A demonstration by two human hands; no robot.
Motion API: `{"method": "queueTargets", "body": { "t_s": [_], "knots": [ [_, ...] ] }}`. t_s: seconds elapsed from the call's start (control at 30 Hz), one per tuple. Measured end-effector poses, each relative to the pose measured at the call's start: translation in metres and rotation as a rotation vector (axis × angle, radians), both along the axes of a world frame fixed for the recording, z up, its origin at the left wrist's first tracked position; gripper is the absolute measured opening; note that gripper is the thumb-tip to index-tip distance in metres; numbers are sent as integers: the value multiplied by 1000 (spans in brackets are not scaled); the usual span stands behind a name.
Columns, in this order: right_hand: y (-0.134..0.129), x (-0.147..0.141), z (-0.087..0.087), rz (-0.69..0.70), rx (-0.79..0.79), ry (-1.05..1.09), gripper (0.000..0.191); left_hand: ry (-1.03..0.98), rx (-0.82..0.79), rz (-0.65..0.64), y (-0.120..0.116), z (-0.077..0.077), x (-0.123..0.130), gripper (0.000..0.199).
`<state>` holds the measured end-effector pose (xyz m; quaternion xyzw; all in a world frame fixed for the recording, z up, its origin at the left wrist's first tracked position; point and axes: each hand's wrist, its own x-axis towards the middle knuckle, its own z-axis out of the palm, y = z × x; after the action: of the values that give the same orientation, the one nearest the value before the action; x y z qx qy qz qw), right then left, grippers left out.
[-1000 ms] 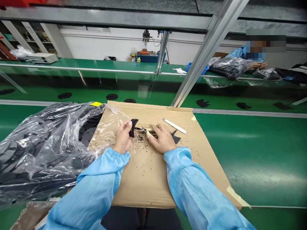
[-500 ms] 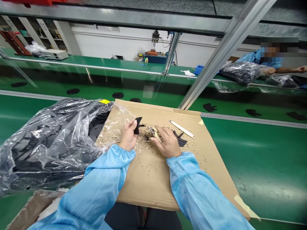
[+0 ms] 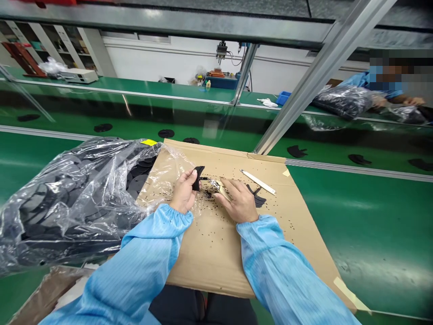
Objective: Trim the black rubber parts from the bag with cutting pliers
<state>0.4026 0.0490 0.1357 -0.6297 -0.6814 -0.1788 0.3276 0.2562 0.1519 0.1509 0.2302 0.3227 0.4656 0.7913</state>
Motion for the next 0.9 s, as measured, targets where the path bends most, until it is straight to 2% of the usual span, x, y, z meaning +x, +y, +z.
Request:
{"method": "queueTargets", "body": {
  "t_s": [0.23,0.3,0.4,0.5,0.63,0.8,0.9],
  "knots": [
    [0,2,-1,-17,-56,-42,46,-14,-14,11,-1,-2,0,11],
    [0,2,-2,-23,-80,-25,46,-27,-8,1,0,-3,0,16],
    [0,2,-4,1,-39,53,43,-30,22,-24,1,-5,-1,30],
    [0,3,-4,-5,7,174,39,-19,39,-29,4,-4,-3,35],
    [-1,4,-5,-6,-29,243,40,-40,22,-71,7,-5,-7,41],
    [-3,0,-4,72,-70,238,40,-69,11,-5,8,-9,-5,38],
    [-4,-2,-1,102,-75,245,40,-93,22,-31,7,-7,-4,34]
  ]
}}
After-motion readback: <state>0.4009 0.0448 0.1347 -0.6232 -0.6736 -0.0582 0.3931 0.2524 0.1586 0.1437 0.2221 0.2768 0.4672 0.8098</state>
